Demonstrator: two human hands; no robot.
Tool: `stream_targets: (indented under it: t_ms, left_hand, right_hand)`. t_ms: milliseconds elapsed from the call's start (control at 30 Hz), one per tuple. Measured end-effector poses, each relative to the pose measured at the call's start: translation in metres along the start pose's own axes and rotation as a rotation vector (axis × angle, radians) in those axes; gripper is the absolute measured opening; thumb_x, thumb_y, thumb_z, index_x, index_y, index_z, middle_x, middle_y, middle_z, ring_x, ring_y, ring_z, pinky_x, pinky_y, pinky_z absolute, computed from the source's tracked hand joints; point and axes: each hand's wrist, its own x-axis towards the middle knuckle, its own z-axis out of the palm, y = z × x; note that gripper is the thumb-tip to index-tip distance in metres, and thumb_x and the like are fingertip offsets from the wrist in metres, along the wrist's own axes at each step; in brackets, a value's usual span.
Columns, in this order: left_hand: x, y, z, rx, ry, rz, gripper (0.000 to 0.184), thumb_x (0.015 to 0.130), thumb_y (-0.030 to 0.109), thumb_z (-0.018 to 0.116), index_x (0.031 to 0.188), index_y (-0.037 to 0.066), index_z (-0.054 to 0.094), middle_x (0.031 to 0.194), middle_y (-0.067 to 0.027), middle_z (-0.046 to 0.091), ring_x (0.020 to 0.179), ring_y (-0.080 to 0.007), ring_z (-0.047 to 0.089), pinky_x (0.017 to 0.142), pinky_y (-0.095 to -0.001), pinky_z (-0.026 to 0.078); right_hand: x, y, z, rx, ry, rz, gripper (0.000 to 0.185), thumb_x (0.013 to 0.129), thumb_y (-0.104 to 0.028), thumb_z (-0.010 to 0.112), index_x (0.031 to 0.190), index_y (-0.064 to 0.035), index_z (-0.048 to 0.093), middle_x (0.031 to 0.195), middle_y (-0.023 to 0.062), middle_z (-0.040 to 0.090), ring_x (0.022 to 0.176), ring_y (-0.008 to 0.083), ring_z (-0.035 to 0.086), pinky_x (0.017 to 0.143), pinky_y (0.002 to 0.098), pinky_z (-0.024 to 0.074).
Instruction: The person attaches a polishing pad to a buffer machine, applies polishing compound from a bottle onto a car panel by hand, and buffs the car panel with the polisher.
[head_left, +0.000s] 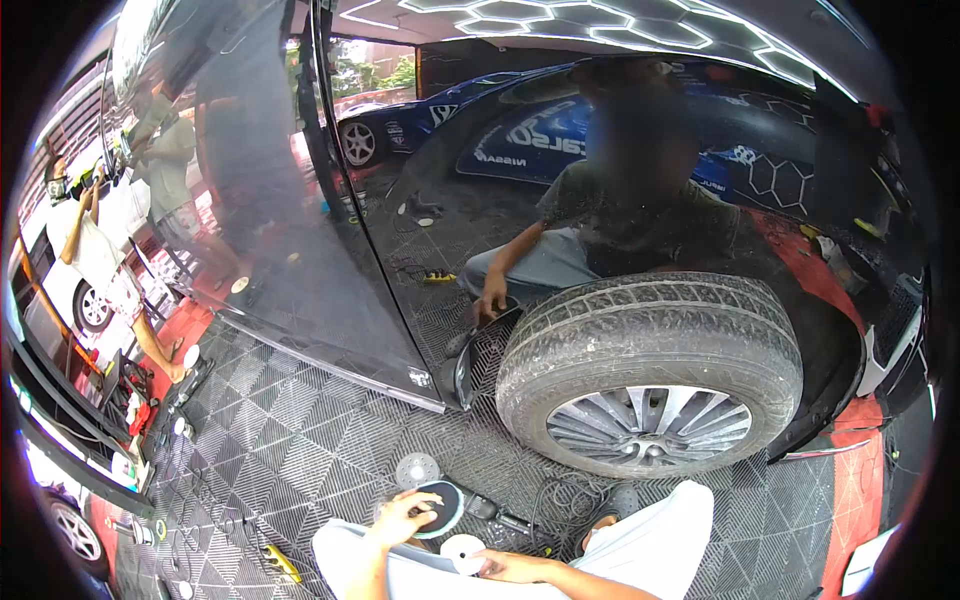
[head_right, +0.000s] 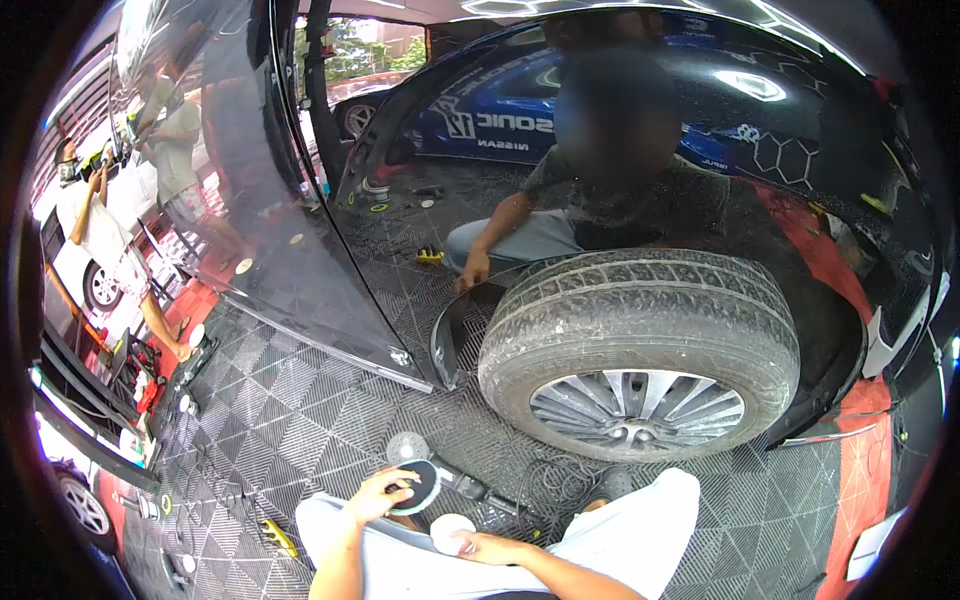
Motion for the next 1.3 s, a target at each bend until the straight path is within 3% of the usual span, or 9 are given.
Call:
stream_targets:
  t_ms: [33, 100, 167, 333, 467, 567, 833, 900, 1300]
  left_hand:
    - [0.001, 0.000, 0.011, 0.038, -0.012, 0.193, 0.031, 0.080, 0.012, 0.073, 0.111, 0.013, 0.068, 0.091, -0.0051, 0.063, 0.085, -0.0171, 0.063, 0.082, -0.0324, 0.050]
    - [0.004, 0.007, 0.041, 0.089, -0.137, 0.303, 0.032, 0.080, 0.015, 0.073, 0.111, 0.013, 0.067, 0.091, -0.0061, 0.068, 0.094, -0.0211, 0.064, 0.084, -0.0328, 0.050]
    - [0.013, 0.002, 0.066, 0.197, -0.234, 0.237, 0.039, 0.084, 0.029, 0.071, 0.120, 0.017, 0.063, 0.096, -0.0027, 0.069, 0.118, -0.0225, 0.055, 0.103, -0.0474, 0.035]
    - [0.019, 0.012, 0.076, 0.197, -0.124, 0.311, 0.037, 0.083, 0.035, 0.070, 0.116, 0.020, 0.064, 0.097, -0.0004, 0.068, 0.119, -0.0266, 0.055, 0.105, -0.0522, 0.027]
    - [0.029, 0.007, 0.064, 0.026, 0.064, 0.345, 0.042, 0.068, 0.014, 0.083, 0.107, 0.011, 0.067, 0.093, -0.0055, 0.064, 0.101, -0.0263, 0.057, 0.091, -0.0368, 0.045]
    - [0.026, 0.017, 0.058, 0.062, 0.358, 0.379, 0.053, 0.064, 0.016, 0.085, 0.112, 0.009, 0.063, 0.090, -0.0076, 0.055, 0.089, -0.0253, 0.058, 0.085, -0.0397, 0.048]
    - [0.032, -0.010, 0.053, -0.143, -0.166, 0.125, 0.042, 0.077, 0.007, 0.079, 0.115, -0.002, 0.063, 0.100, -0.0040, 0.068, 0.095, -0.0120, 0.061, 0.086, -0.0273, 0.050]
    - [0.030, -0.002, 0.051, -0.222, -0.191, 0.086, 0.038, 0.079, 0.008, 0.077, 0.113, -0.002, 0.065, 0.100, -0.0040, 0.069, 0.095, -0.0117, 0.061, 0.088, -0.0278, 0.049]
    - [0.023, -0.016, 0.053, -0.993, -0.188, -0.371, 0.051, 0.098, 0.041, 0.048, 0.128, 0.000, 0.054, 0.120, -0.0125, 0.063, 0.107, -0.0233, 0.061, 0.097, -0.0376, 0.046]
  right_hand:
    - [-0.003, -0.015, -0.002, 0.002, -0.001, -0.001, 0.055, 0.089, -0.027, 0.063, 0.136, -0.0073, 0.044, 0.114, 0.0186, 0.064, 0.101, 0.0280, 0.064, 0.087, 0.0394, 0.0491]
    - [-0.007, -0.042, -0.002, 0.834, 0.102, 0.034, 0.060, 0.090, -0.027, 0.064, 0.141, -0.0085, 0.038, 0.121, 0.0169, 0.060, 0.108, 0.0269, 0.060, 0.093, 0.0406, 0.0480]
    - [0.001, -0.023, -0.005, 1.017, 0.143, 0.132, 0.050, 0.092, -0.030, 0.065, 0.132, -0.0064, 0.046, 0.107, 0.0092, 0.065, 0.093, 0.0204, 0.066, 0.079, 0.0310, 0.0541]
    - [0.007, -0.012, -0.016, 0.959, 0.568, 0.251, 0.032, 0.092, -0.026, 0.066, 0.116, -0.0064, 0.061, 0.091, 0.0033, 0.067, 0.077, 0.0099, 0.064, 0.068, 0.0251, 0.0532]
    - [0.011, -0.011, -0.017, 0.582, 0.679, 0.172, 0.026, 0.092, -0.020, 0.065, 0.112, -0.0028, 0.064, 0.084, 0.0026, 0.066, 0.070, 0.0083, 0.059, 0.064, 0.0251, 0.0496]
    - [0.016, 0.013, -0.012, 0.367, 0.682, 0.140, 0.025, 0.091, -0.018, 0.064, 0.108, -0.0006, 0.065, 0.080, 0.0037, 0.066, 0.069, 0.0104, 0.056, 0.064, 0.0287, 0.0465]
    - [0.009, -0.010, -0.020, 0.123, 0.665, 0.232, 0.032, 0.089, -0.016, 0.066, 0.116, -0.0012, 0.061, 0.086, 0.0076, 0.068, 0.071, 0.0131, 0.057, 0.066, 0.0303, 0.0464]
    - [0.018, -0.010, -0.019, 0.413, 0.921, -0.021, 0.036, 0.087, -0.006, 0.067, 0.120, -0.0018, 0.055, 0.091, 0.0081, 0.067, 0.073, 0.0133, 0.059, 0.065, 0.0286, 0.0478]
    - [0.015, -0.038, -0.026, 0.605, 0.798, -0.114, 0.047, 0.086, 0.009, 0.062, 0.128, -0.0053, 0.047, 0.093, 0.0027, 0.058, 0.085, 0.0094, 0.059, 0.079, 0.0230, 0.0498]
